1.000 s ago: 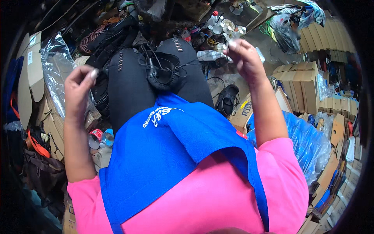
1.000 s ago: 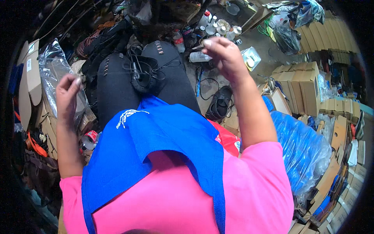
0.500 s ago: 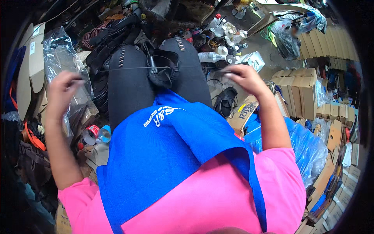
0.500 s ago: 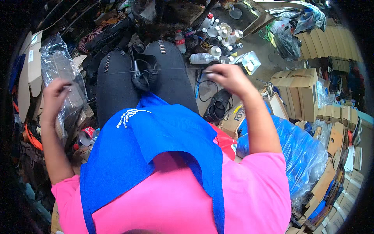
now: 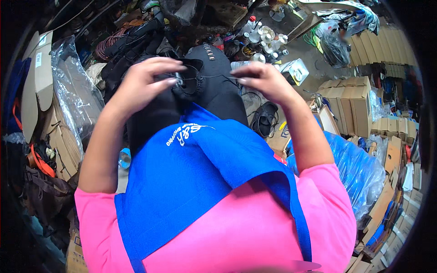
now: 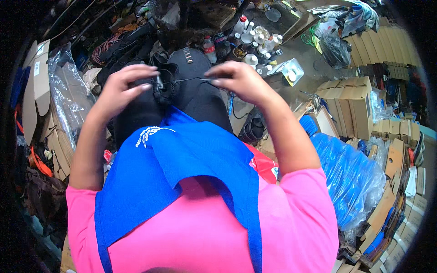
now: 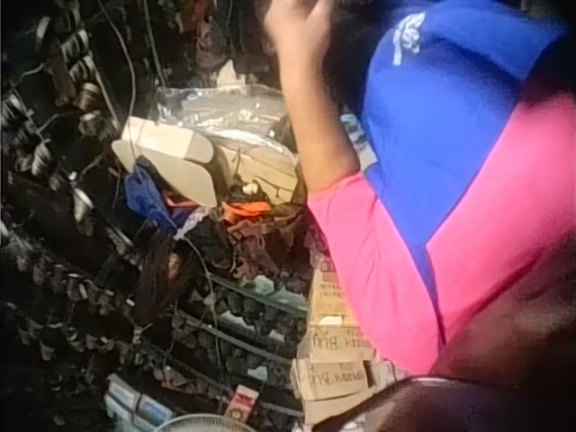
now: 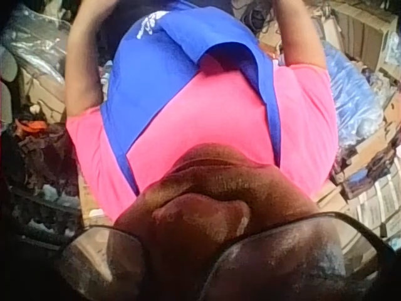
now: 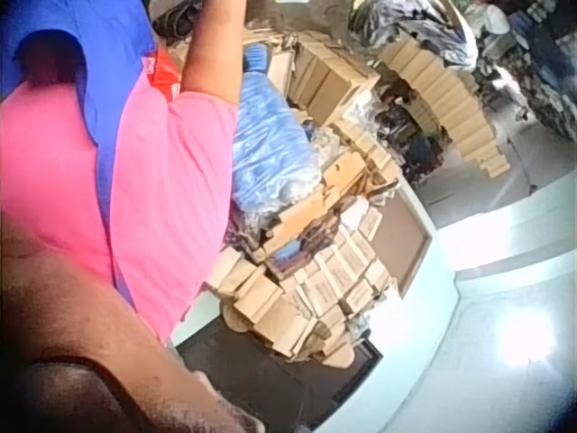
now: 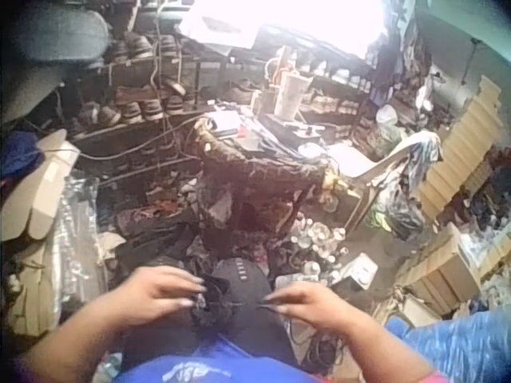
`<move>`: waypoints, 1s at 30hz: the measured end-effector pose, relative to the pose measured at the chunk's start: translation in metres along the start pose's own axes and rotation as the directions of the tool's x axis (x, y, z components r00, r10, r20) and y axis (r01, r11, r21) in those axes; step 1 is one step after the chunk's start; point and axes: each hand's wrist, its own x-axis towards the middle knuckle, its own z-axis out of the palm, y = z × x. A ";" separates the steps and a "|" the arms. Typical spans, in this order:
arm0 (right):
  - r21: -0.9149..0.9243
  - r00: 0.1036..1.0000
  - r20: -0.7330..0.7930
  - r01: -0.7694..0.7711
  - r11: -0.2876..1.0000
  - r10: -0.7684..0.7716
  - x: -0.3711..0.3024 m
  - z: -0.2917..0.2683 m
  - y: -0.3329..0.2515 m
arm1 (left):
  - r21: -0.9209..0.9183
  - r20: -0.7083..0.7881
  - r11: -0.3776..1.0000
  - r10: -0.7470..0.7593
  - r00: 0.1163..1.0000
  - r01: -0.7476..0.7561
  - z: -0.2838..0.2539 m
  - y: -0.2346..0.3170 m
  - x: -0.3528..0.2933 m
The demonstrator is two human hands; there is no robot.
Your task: Manually stitch or thread components of a black shoe using a needle and thread.
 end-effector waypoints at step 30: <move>-0.522 0.960 0.087 0.270 0.809 -0.265 0.014 0.032 -0.034 | -0.169 0.498 0.972 -0.058 0.865 0.163 0.030 -0.019 0.051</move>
